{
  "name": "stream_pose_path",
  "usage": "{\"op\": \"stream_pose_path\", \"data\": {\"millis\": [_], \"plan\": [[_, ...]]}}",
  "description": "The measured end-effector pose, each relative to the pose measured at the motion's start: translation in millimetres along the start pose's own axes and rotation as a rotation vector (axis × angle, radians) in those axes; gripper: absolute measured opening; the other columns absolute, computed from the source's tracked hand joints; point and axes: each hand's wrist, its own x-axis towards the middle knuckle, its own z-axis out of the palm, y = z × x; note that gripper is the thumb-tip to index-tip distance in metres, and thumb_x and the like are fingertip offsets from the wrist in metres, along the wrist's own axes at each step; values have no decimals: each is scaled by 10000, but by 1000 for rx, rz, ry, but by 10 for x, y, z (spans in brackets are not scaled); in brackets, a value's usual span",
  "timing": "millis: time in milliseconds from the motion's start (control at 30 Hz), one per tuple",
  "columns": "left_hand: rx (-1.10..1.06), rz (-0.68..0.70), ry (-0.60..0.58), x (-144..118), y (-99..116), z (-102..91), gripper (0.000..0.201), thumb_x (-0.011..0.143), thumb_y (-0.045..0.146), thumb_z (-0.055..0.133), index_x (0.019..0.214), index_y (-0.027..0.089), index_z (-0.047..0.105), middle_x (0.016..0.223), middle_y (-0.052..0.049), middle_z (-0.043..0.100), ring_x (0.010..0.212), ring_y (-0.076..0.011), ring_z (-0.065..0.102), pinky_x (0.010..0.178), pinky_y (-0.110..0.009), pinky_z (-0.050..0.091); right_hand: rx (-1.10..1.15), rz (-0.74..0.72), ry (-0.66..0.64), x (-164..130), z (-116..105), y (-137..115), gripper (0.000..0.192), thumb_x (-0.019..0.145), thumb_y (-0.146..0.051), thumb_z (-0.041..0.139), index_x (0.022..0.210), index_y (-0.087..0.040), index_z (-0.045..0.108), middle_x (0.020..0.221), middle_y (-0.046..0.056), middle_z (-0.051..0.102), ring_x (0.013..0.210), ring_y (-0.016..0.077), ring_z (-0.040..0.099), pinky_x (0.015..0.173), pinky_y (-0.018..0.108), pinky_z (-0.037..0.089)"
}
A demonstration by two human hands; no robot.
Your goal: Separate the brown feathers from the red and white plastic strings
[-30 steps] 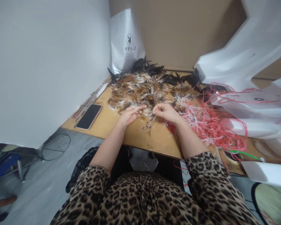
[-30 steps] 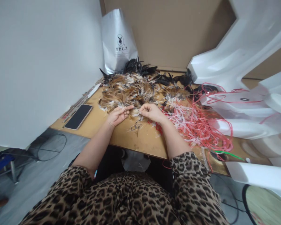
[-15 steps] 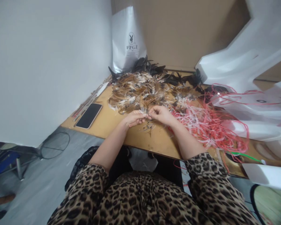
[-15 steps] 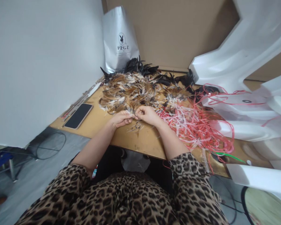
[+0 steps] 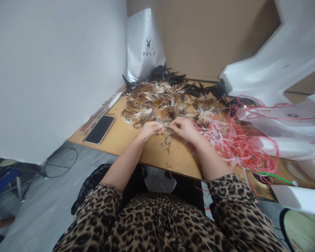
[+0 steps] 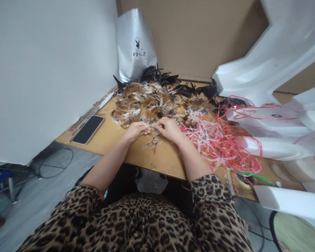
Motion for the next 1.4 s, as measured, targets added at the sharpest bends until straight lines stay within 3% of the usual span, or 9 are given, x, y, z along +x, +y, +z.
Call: {"op": "stream_pose_path", "data": {"millis": [100, 267, 533, 833, 967, 1100, 1233, 1300, 1400], "plan": [[116, 8, -32, 1, -23, 18, 205, 679, 257, 705, 679, 62, 641, 602, -69, 652, 514, -83, 598, 536, -187, 471, -68, -68, 45, -1, 35, -63, 168, 816, -228, 499, 753, -157, 638, 732, 49, 588, 686, 134, 515, 663, 247, 376], [260, 8, -150, -42, 6, 44, 230, 676, 291, 697, 649, 69, 641, 567, -65, 642, 508, -103, 606, 531, -202, 480, -258, -154, 11, -9, 72, -78, 246, 875, -270, 435, 794, -161, 640, 766, 59, 558, 713, 141, 495, 649, 246, 350], [280, 8, -251, -112, 88, 54, 292, 656, 357, 710, 668, 73, 646, 599, -72, 651, 536, -100, 608, 549, -203, 483, -462, -172, 44, -22, 43, -59, 278, 891, -279, 406, 742, -171, 615, 769, 65, 538, 700, 151, 463, 613, 267, 306], [376, -30, -134, -16, 14, 32, 226, 737, 264, 638, 610, 81, 595, 496, -48, 606, 432, -83, 563, 478, -191, 459, -543, -133, -83, -39, -79, -215, 228, 863, -271, 454, 769, -164, 632, 764, 75, 557, 705, 164, 481, 597, 287, 292], [501, -60, -197, -35, 8, 86, 250, 761, 219, 595, 545, 98, 560, 447, -32, 573, 393, -89, 545, 410, -179, 416, -574, -213, -157, -36, -87, -375, 275, 881, -253, 411, 733, -162, 624, 734, 70, 551, 683, 157, 465, 588, 288, 274], [601, -64, -361, -124, 28, 168, 265, 747, 231, 607, 514, 112, 562, 409, -17, 549, 369, -87, 525, 396, -181, 409, -417, -260, -199, 5, -52, -357, 281, 872, -273, 429, 704, -170, 628, 724, 60, 549, 704, 150, 469, 611, 272, 298], [554, -23, -440, -225, 68, 223, 231, 711, 278, 647, 575, 97, 602, 452, -18, 574, 393, -78, 535, 414, -173, 418, -63, -130, -210, 43, -78, -167, 190, 805, -249, 506, 698, -163, 637, 706, 36, 559, 689, 128, 499, 638, 244, 351], [479, 10, -402, -256, 95, 238, 240, 703, 313, 655, 614, 93, 622, 496, -32, 600, 426, -81, 555, 435, -176, 429, 132, 1, -179, 47, -86, -56, 157, 755, -275, 554, 699, -153, 635, 692, 28, 577, 666, 125, 511, 636, 244, 375], [333, 79, -240, -245, 125, 242, 282, 695, 362, 659, 611, 96, 620, 504, -36, 602, 442, -87, 559, 453, -190, 436, 372, 198, -118, 42, -40, 69, 203, 693, -344, 597, 690, -142, 617, 657, 15, 586, 600, 115, 492, 581, 240, 378]]}}
